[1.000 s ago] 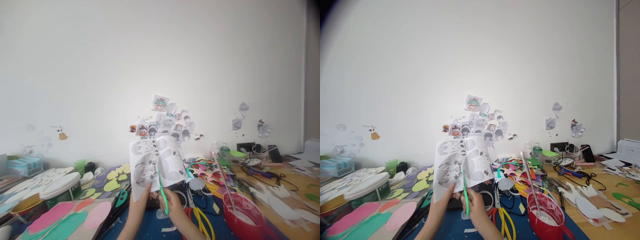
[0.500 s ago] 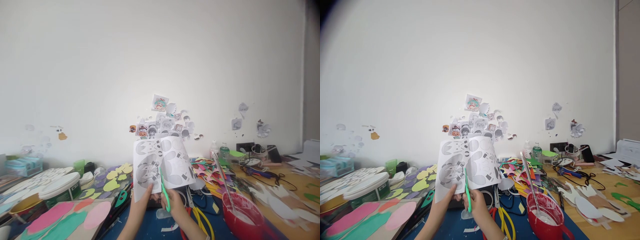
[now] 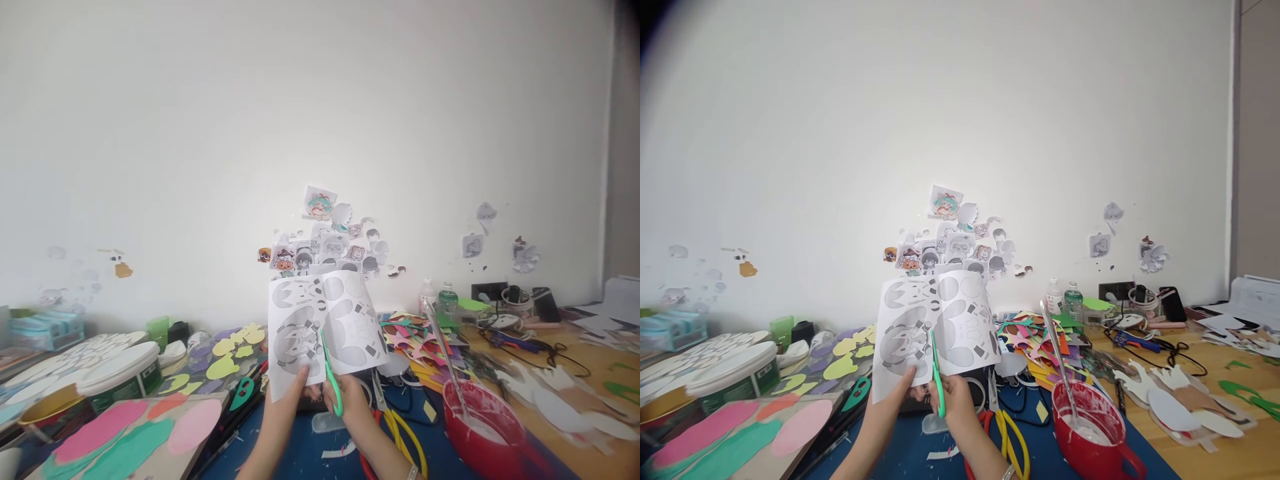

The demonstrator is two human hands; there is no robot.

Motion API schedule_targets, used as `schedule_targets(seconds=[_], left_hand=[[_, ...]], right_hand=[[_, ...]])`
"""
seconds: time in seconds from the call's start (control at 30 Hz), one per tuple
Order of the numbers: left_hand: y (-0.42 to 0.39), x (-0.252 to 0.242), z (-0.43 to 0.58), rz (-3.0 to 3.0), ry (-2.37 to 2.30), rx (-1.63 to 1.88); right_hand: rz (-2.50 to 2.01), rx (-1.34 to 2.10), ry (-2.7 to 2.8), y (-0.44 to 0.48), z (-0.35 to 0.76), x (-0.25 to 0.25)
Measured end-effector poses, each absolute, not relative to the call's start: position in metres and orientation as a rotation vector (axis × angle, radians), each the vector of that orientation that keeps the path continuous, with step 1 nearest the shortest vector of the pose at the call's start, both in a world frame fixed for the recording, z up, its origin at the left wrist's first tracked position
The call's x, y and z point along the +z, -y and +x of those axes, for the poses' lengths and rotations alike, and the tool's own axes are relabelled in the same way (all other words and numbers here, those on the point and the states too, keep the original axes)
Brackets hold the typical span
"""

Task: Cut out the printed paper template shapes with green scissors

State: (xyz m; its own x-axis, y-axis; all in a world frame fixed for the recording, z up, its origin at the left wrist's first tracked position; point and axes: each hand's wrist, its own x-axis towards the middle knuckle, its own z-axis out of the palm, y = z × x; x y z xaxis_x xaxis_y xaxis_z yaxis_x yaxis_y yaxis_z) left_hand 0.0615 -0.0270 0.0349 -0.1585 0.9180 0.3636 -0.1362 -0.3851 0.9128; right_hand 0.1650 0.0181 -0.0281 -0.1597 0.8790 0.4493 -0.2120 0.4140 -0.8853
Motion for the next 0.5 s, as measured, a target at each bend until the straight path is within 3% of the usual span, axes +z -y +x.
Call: schedule_targets(seconds=[0.3,0.5], left_hand=[[0.025,0.033,0.059,1.162,-1.001,1.683],[0.026,0.036,0.048,1.233,-1.121,1.741]], right_hand=[[-0.659,1.055,1.445,-0.002,0.165,-0.014],[-0.545,1.285,1.468,0.019,0.177,0.000]])
